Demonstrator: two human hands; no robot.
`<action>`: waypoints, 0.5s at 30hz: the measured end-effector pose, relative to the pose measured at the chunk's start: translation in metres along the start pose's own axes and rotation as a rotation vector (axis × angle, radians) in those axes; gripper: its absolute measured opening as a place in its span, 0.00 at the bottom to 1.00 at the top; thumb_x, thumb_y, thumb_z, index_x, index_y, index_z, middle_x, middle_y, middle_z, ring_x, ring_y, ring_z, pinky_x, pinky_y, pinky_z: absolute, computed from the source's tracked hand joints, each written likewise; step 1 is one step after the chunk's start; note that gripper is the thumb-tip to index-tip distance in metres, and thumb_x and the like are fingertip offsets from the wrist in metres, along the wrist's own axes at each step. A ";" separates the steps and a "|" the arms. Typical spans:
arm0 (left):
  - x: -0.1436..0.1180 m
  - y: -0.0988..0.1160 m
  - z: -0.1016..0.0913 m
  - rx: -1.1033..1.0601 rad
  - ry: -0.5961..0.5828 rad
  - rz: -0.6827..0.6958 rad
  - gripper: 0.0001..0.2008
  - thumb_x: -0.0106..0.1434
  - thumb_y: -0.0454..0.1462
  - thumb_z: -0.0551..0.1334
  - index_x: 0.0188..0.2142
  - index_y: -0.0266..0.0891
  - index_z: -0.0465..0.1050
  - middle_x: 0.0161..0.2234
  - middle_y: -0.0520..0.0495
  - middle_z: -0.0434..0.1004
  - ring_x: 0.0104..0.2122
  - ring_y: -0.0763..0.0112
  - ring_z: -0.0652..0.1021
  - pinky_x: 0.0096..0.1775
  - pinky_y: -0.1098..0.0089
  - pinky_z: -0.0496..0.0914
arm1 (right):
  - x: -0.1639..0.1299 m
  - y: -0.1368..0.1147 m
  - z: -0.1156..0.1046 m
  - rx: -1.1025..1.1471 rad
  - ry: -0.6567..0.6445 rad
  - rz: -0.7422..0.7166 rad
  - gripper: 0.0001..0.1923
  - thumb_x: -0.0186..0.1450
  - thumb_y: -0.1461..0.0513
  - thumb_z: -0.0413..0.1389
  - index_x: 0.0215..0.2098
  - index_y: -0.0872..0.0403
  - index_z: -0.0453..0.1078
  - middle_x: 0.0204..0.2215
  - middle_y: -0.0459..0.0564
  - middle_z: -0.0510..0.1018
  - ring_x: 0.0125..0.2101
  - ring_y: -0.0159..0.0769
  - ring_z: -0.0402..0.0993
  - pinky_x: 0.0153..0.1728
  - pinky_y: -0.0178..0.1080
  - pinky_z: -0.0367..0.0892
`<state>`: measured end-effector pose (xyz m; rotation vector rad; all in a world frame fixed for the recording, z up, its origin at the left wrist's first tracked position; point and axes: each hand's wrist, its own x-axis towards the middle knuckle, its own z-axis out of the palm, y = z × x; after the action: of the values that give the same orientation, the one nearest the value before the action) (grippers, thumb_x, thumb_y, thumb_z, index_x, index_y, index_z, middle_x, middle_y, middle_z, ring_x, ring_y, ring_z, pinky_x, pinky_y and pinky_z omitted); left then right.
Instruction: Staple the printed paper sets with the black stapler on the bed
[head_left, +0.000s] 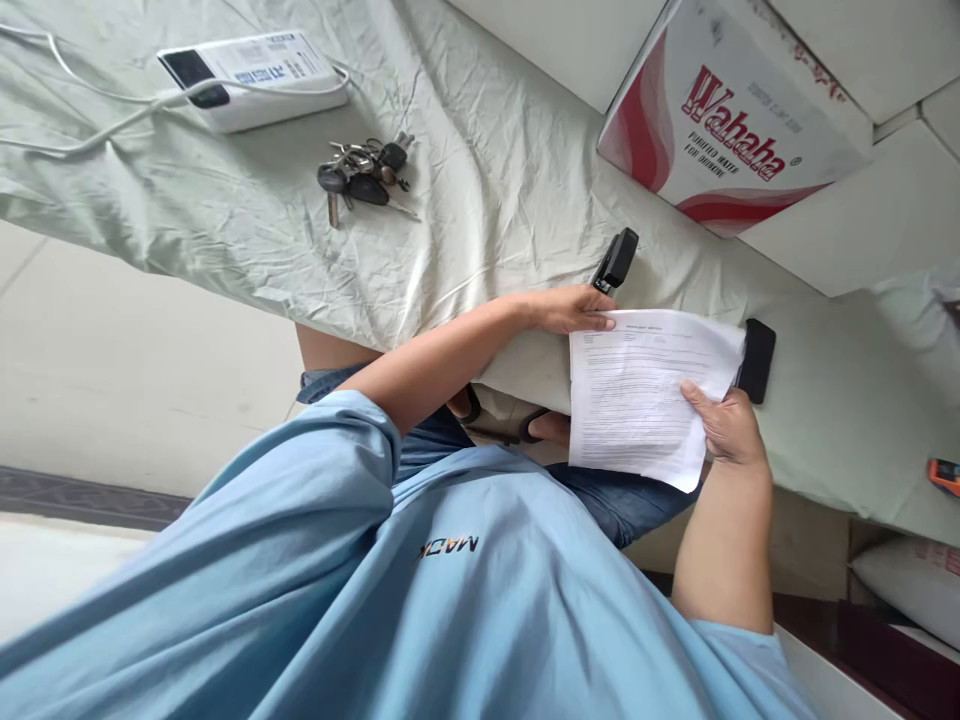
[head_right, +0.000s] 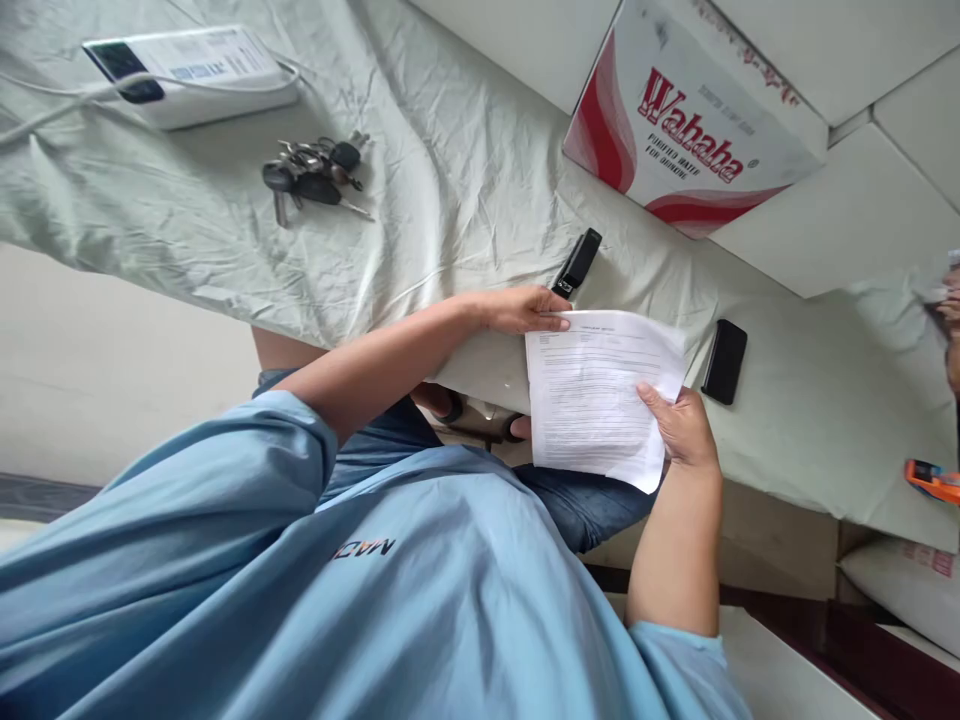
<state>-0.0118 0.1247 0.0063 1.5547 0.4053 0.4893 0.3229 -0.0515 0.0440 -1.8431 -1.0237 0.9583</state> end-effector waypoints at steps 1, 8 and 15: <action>0.001 -0.002 0.000 -0.081 0.053 0.004 0.10 0.75 0.40 0.72 0.37 0.39 0.79 0.33 0.51 0.77 0.33 0.71 0.75 0.38 0.70 0.65 | 0.000 0.000 0.004 0.022 0.017 -0.008 0.33 0.48 0.41 0.88 0.42 0.49 0.87 0.42 0.54 0.95 0.53 0.59 0.93 0.63 0.62 0.87; 0.008 -0.005 0.001 -0.372 0.165 -0.003 0.19 0.71 0.46 0.81 0.44 0.38 0.77 0.30 0.49 0.82 0.24 0.78 0.68 0.30 0.70 0.59 | -0.004 0.004 -0.001 0.185 0.253 -0.050 0.37 0.43 0.45 0.88 0.45 0.52 0.88 0.46 0.55 0.94 0.61 0.60 0.91 0.74 0.67 0.79; 0.004 -0.005 0.006 -0.167 0.026 -0.053 0.19 0.79 0.48 0.71 0.34 0.40 0.79 0.28 0.49 0.79 0.24 0.74 0.70 0.30 0.69 0.64 | -0.006 0.010 0.004 0.237 0.292 -0.042 0.36 0.42 0.45 0.88 0.44 0.50 0.87 0.50 0.54 0.95 0.60 0.58 0.91 0.74 0.67 0.80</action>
<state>-0.0053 0.1219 0.0014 1.3742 0.4136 0.4905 0.3199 -0.0593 0.0353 -1.6955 -0.7355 0.7247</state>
